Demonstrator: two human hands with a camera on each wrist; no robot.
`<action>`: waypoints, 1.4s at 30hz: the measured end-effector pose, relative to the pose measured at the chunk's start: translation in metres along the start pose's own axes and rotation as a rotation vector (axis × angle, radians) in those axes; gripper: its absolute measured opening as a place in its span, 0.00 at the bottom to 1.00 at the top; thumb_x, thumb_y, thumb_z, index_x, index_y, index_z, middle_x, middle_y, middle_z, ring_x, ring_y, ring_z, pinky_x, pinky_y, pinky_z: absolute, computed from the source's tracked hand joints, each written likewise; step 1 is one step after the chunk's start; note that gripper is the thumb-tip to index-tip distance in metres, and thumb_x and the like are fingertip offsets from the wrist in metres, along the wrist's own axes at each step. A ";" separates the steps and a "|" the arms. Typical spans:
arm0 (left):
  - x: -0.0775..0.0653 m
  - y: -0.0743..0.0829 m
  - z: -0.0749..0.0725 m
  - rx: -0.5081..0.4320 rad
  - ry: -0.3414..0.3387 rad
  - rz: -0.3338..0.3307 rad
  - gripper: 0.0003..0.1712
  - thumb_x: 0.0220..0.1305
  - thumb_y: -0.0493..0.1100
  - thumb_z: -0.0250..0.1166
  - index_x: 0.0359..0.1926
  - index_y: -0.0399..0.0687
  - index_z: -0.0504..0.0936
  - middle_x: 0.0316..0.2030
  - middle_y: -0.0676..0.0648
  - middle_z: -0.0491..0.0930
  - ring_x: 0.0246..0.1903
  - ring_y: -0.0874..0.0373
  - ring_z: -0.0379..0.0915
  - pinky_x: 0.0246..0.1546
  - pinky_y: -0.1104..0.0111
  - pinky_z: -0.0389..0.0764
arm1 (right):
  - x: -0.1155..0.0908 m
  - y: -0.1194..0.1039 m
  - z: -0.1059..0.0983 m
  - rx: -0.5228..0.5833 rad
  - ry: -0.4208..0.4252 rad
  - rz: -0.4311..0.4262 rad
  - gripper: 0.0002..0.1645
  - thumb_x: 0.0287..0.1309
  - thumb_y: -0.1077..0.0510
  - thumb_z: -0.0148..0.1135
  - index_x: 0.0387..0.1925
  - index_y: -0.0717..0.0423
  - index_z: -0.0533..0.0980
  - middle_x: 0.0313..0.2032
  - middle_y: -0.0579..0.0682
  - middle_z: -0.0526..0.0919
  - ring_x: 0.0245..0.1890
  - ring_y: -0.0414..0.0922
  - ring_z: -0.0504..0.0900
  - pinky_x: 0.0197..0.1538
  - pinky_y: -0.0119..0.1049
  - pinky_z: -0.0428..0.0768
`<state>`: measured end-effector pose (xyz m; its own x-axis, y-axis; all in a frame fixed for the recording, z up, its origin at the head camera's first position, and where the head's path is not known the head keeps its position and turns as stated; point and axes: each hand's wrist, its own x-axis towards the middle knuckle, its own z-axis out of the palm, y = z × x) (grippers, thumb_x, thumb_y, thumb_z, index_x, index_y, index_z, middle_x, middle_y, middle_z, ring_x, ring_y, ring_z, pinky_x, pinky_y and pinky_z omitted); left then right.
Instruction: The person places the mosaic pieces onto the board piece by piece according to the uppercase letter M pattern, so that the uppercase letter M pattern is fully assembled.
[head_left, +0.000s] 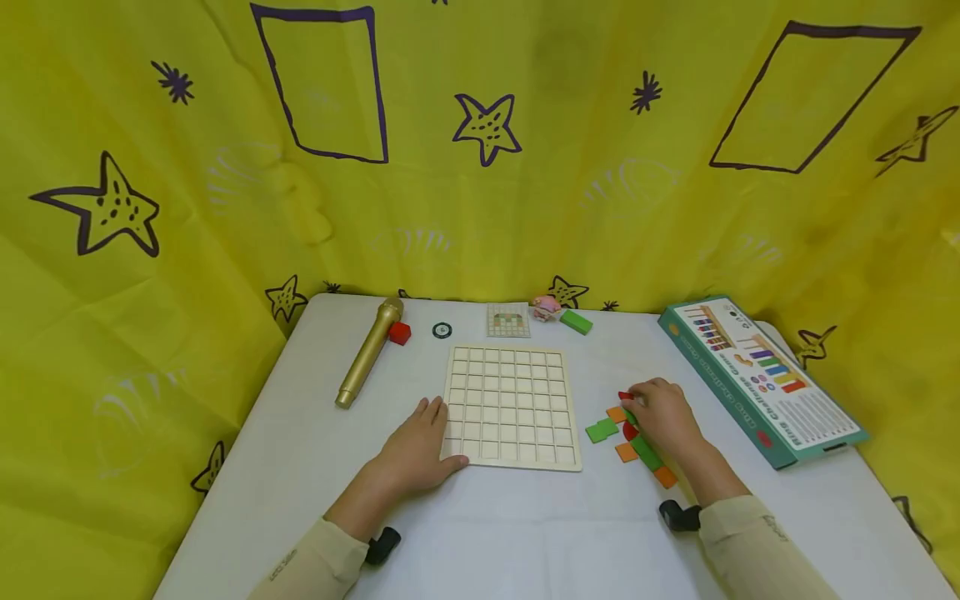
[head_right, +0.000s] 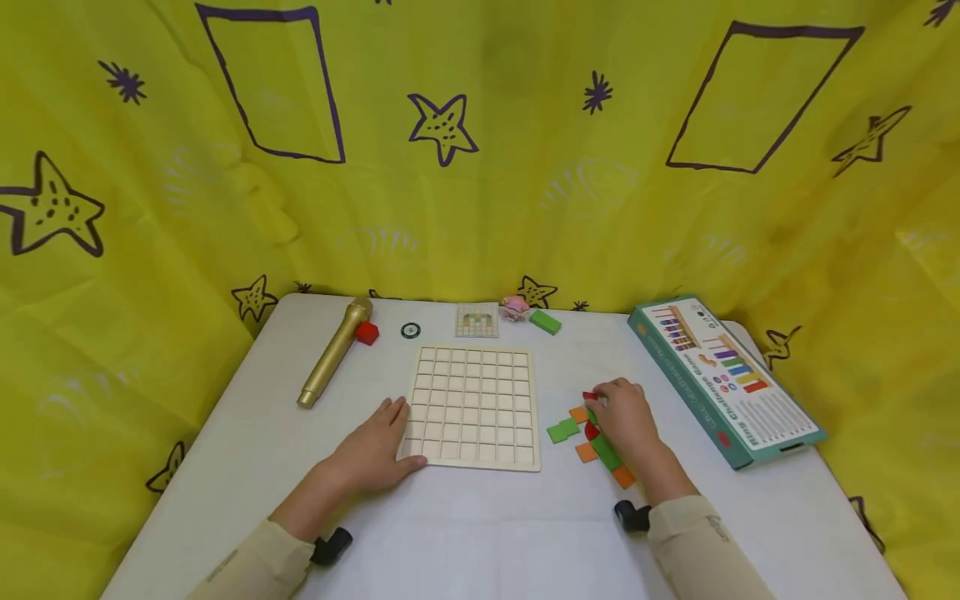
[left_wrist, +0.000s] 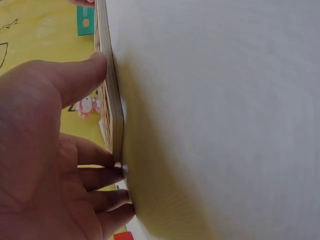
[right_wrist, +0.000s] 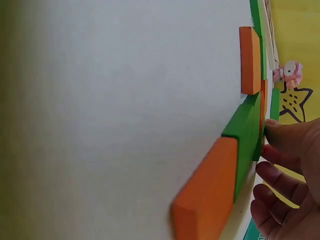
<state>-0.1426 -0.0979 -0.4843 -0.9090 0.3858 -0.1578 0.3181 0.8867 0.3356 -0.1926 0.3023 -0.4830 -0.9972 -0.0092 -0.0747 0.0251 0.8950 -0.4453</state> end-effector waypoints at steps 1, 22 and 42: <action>0.000 0.001 -0.001 0.001 -0.001 0.000 0.54 0.65 0.63 0.65 0.73 0.25 0.58 0.74 0.30 0.55 0.74 0.34 0.47 0.73 0.51 0.56 | 0.001 0.000 0.000 0.008 -0.008 0.009 0.22 0.69 0.54 0.63 0.54 0.69 0.79 0.52 0.67 0.77 0.53 0.64 0.70 0.56 0.59 0.75; 0.002 0.007 -0.002 -0.015 -0.004 -0.021 0.55 0.64 0.62 0.66 0.72 0.23 0.57 0.74 0.29 0.54 0.74 0.33 0.46 0.72 0.50 0.57 | 0.011 -0.005 -0.012 0.084 -0.088 0.023 0.11 0.63 0.63 0.68 0.42 0.64 0.75 0.35 0.56 0.80 0.36 0.52 0.75 0.42 0.43 0.80; 0.001 0.004 0.004 -0.013 0.007 -0.011 0.55 0.64 0.63 0.66 0.72 0.23 0.58 0.73 0.29 0.55 0.74 0.33 0.47 0.72 0.51 0.57 | 0.034 -0.045 -0.019 0.095 -0.112 -0.098 0.09 0.65 0.61 0.63 0.44 0.62 0.81 0.37 0.53 0.84 0.35 0.49 0.77 0.41 0.41 0.81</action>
<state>-0.1410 -0.0931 -0.4864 -0.9143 0.3739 -0.1555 0.3043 0.8877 0.3455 -0.2294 0.2699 -0.4482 -0.9811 -0.1487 -0.1238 -0.0597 0.8411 -0.5376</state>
